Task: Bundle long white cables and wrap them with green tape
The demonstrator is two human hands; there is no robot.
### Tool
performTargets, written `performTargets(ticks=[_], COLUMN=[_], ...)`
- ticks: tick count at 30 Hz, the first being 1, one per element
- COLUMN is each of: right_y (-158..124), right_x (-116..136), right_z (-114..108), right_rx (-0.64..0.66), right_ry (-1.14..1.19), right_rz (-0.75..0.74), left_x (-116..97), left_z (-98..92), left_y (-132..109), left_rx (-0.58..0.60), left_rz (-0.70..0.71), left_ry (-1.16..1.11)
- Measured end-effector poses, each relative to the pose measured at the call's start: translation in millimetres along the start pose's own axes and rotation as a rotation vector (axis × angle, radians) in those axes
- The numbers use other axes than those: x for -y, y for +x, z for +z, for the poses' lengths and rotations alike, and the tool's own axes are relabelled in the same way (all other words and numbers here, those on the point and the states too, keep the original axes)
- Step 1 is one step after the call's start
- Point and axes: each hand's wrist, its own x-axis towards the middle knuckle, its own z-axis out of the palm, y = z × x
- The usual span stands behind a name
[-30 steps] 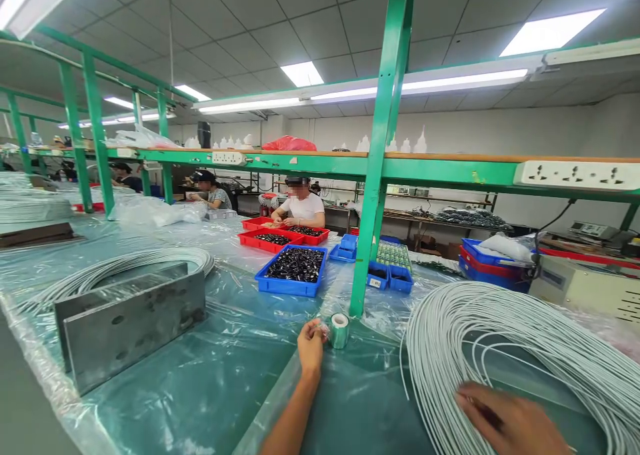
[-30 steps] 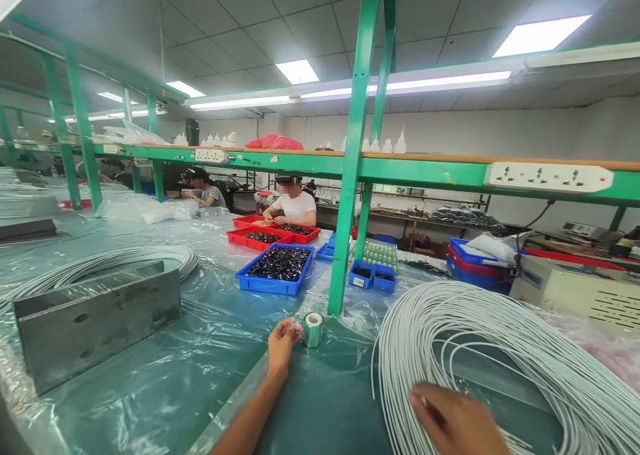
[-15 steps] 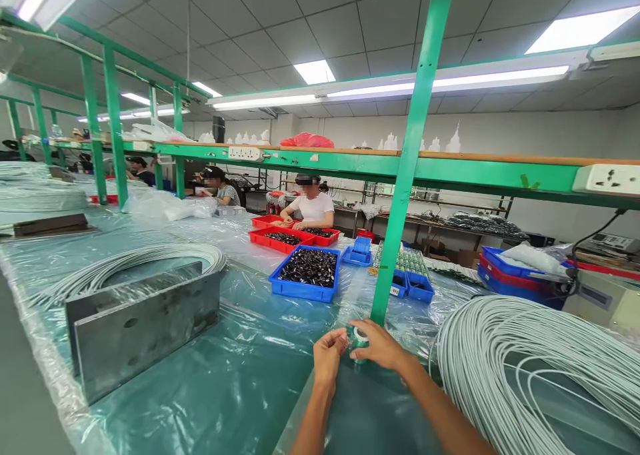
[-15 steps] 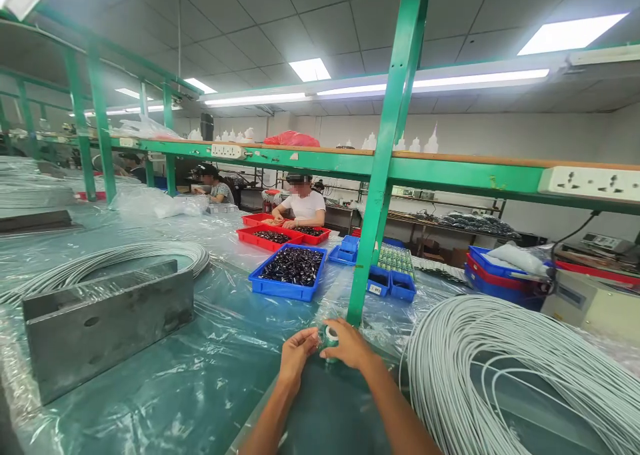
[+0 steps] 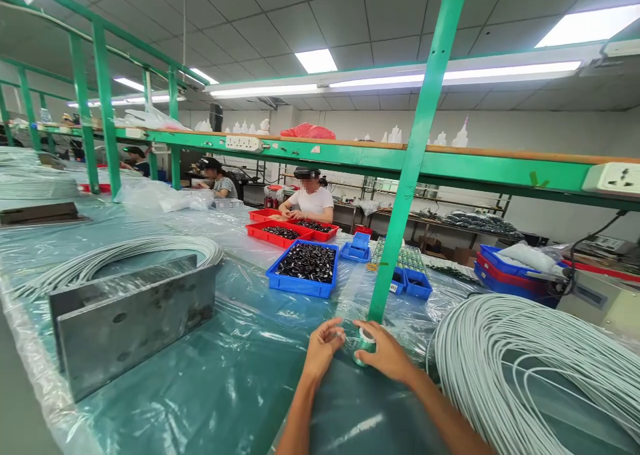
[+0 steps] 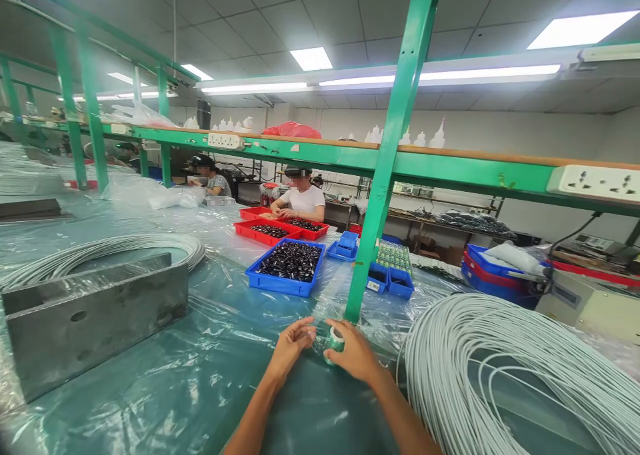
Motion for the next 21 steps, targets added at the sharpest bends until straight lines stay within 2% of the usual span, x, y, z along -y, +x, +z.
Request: performTargets(ticks=[3,6,8,11,14,17,19,21], right_y=[2,8,15,25,28,20,7,-9], right_x=[4,11,17,25,29,28,23,11], right_z=[4,11,17,25,23,1,-26,-63], right_rx=[-0.058,-0.14,-0.202,-0.254,-0.217,-0.139,-0.14,-0.203], right_ry=[-0.052,-0.126,-0.174,-0.231,-0.27,-0.305,-0.345,-0.41], right_rz=[0.018,0.074,0.131,0.21,0.221,0.112,0.019,-0.02], left_x=[-3,-4,-4,-5,-8,-13,-17,-22], left_z=[-3.9,-11.0,-15.1,-17.0,-14.7,-11.5,-9.6,-7.8], left_y=[3,9,13,16,16,16,15,12], left_rx=[-0.048,-0.221,-0.293,-0.29,-0.259,-0.265,-0.286,-0.316], left_rz=[0.024,0.023,0.015,0.019,0.028,0.025,0.022,0.024], left_ry=[0.07,0.157,0.223,0.32,0.404,0.476,0.523,0.566])
